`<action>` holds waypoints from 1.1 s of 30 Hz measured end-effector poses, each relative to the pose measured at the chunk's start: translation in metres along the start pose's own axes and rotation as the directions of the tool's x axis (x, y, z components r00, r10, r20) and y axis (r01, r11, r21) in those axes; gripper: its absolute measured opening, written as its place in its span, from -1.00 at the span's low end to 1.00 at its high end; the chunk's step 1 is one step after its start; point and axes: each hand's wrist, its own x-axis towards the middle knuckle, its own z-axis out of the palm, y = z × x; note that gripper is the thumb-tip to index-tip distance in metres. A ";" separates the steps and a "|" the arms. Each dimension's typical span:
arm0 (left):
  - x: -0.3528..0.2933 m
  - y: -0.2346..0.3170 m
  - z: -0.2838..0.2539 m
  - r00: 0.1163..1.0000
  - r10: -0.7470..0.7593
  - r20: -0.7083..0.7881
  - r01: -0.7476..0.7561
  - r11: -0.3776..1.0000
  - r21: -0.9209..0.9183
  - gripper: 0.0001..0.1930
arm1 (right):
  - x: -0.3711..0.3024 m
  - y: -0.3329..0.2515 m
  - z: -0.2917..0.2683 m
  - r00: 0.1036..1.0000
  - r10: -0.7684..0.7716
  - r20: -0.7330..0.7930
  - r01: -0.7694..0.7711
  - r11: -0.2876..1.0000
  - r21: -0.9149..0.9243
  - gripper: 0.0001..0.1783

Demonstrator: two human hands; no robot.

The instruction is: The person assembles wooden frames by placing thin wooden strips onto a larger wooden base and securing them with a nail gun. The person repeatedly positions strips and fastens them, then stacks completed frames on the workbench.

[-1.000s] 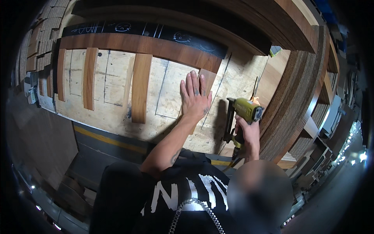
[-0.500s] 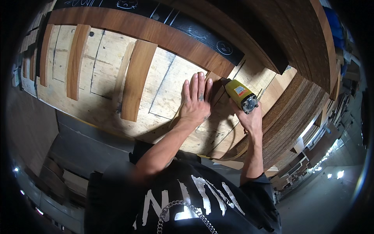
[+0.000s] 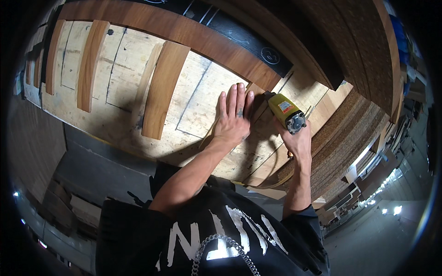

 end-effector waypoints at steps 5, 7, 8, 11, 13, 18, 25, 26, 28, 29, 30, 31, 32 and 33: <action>0.001 -0.001 -0.002 0.999 0.004 0.033 -0.003 0.999 -0.034 -0.26 | 0.002 -0.005 0.000 0.999 0.034 -0.001 -0.034 0.998 -0.050 -0.74; 0.001 -0.002 -0.003 0.999 0.006 0.047 -0.004 0.999 -0.040 -0.25 | 0.002 -0.004 -0.001 1.000 0.010 0.003 -0.010 0.996 -0.084 -0.73; 0.000 -0.001 0.000 1.000 0.009 0.030 -0.008 0.999 -0.041 -0.25 | 0.003 -0.005 -0.001 1.000 -0.004 0.004 0.004 0.995 -0.101 -0.73; -0.001 -0.002 -0.002 0.999 0.018 0.035 -0.019 1.000 0.021 -0.20 | 0.001 -0.009 0.001 1.000 -0.003 0.018 0.005 0.995 -0.097 -0.72; 0.003 -0.003 -0.007 0.997 0.016 0.082 -0.014 1.000 -0.025 -0.19 | 0.006 -0.010 0.005 0.999 -0.038 0.014 0.039 0.995 -0.087 -0.72; 0.001 -0.004 0.002 0.998 -0.004 0.055 0.004 1.000 0.002 -0.19 | 0.012 -0.017 0.007 0.995 -0.096 0.027 0.097 0.993 -0.060 -0.72; -0.001 -0.002 -0.002 0.998 -0.014 0.057 0.013 1.000 0.022 -0.20 | 0.013 -0.023 0.004 0.995 -0.090 0.046 0.094 0.991 -0.098 -0.74; -0.001 -0.001 -0.005 0.997 -0.014 0.081 0.011 0.999 0.036 -0.20 | 0.013 -0.022 0.004 0.995 -0.094 0.043 0.098 0.989 -0.107 -0.74; -0.003 -0.001 0.001 1.000 -0.020 0.025 0.020 0.999 -0.028 -0.20 | 0.012 -0.022 0.006 0.996 -0.079 0.045 0.084 0.986 -0.143 -0.74; -0.002 -0.003 0.003 1.000 -0.015 -0.014 0.014 0.998 -0.054 -0.20 | 0.010 -0.022 0.007 0.995 -0.099 0.026 0.102 0.983 -0.154 -0.74; -0.001 -0.003 0.005 0.999 -0.013 -0.038 0.010 0.997 -0.077 -0.17 | 0.010 -0.022 0.008 0.996 -0.086 0.022 0.088 0.984 -0.156 -0.72; -0.001 -0.006 0.000 0.998 0.000 -0.064 -0.009 0.989 -0.145 -0.15 | 0.012 -0.022 0.008 0.997 -0.079 0.019 0.081 0.985 -0.155 -0.71; -0.001 -0.008 -0.005 0.996 0.014 -0.090 -0.033 0.977 -0.212 -0.13 | 0.009 -0.022 0.008 0.997 -0.072 0.016 0.073 0.985 -0.155 -0.70; -0.001 -0.010 -0.010 0.993 0.029 -0.116 -0.060 0.959 -0.279 -0.12 | -0.003 -0.020 0.008 0.996 -0.078 -0.033 0.073 0.991 -0.112 -0.69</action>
